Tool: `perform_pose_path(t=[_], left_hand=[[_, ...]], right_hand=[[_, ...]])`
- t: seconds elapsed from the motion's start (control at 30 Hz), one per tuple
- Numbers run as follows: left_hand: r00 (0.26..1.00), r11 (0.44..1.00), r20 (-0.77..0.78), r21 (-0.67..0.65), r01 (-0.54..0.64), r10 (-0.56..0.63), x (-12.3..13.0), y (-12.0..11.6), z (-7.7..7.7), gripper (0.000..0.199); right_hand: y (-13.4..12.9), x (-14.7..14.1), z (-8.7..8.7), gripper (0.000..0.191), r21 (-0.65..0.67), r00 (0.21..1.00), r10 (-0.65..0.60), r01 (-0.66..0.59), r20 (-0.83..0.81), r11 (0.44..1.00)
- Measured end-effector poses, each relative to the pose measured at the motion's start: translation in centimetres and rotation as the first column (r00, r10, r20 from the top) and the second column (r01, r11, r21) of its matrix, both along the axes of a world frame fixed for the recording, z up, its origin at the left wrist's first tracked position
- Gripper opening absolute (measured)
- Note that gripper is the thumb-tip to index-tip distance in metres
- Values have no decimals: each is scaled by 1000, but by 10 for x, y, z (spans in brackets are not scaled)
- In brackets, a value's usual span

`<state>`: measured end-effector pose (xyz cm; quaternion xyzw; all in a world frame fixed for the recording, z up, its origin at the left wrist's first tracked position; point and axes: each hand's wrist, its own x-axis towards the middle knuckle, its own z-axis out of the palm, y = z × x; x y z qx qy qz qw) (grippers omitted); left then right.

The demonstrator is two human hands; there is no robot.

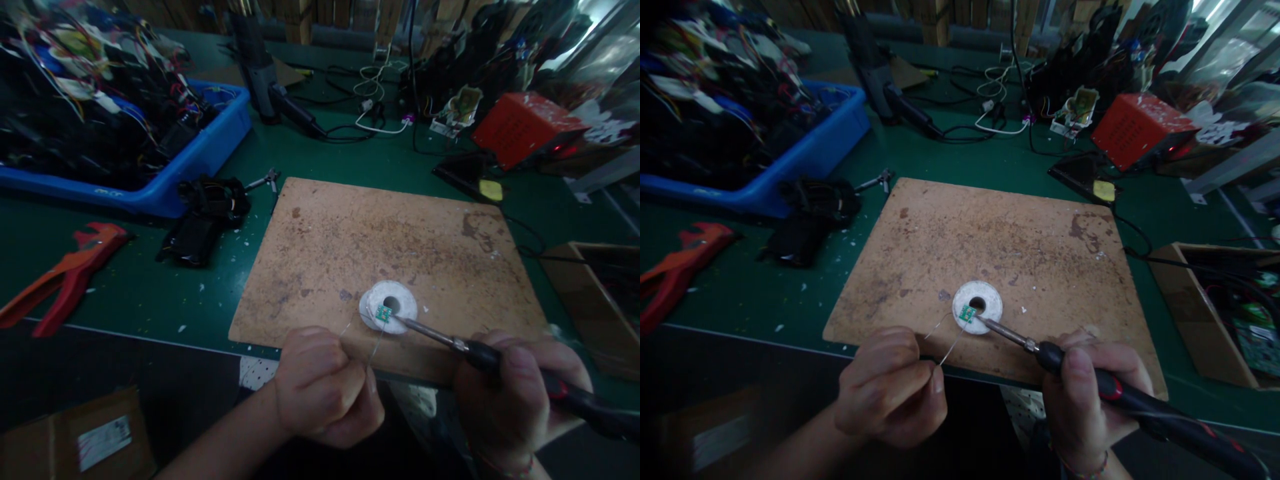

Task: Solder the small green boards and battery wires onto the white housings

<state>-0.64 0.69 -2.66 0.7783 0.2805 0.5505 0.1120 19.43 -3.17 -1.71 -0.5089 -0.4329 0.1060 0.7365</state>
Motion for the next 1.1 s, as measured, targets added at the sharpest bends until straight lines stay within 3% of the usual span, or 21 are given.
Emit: perform_pose_path(t=[0.1,0.67,0.9,1.1], left_hand=[[993,1000,115,-5,12,-12,1,0,-1,20],[996,1000,84,-1,30,-30,4,2,-4,20],[998,998,70,-60,9,-5,-1,0,2,19],[987,998,162,-50,33,-24,0,0,1,19]], right_hand=[[-2,1,-1,16,-9,1000,-6,6,14,1000],[-3,0,0,16,-21,1000,12,-12,13,1000],[-2,1,-1,14,-2,1000,3,-3,-24,1000],[-2,3,-2,23,-7,999,-41,41,-26,999]])
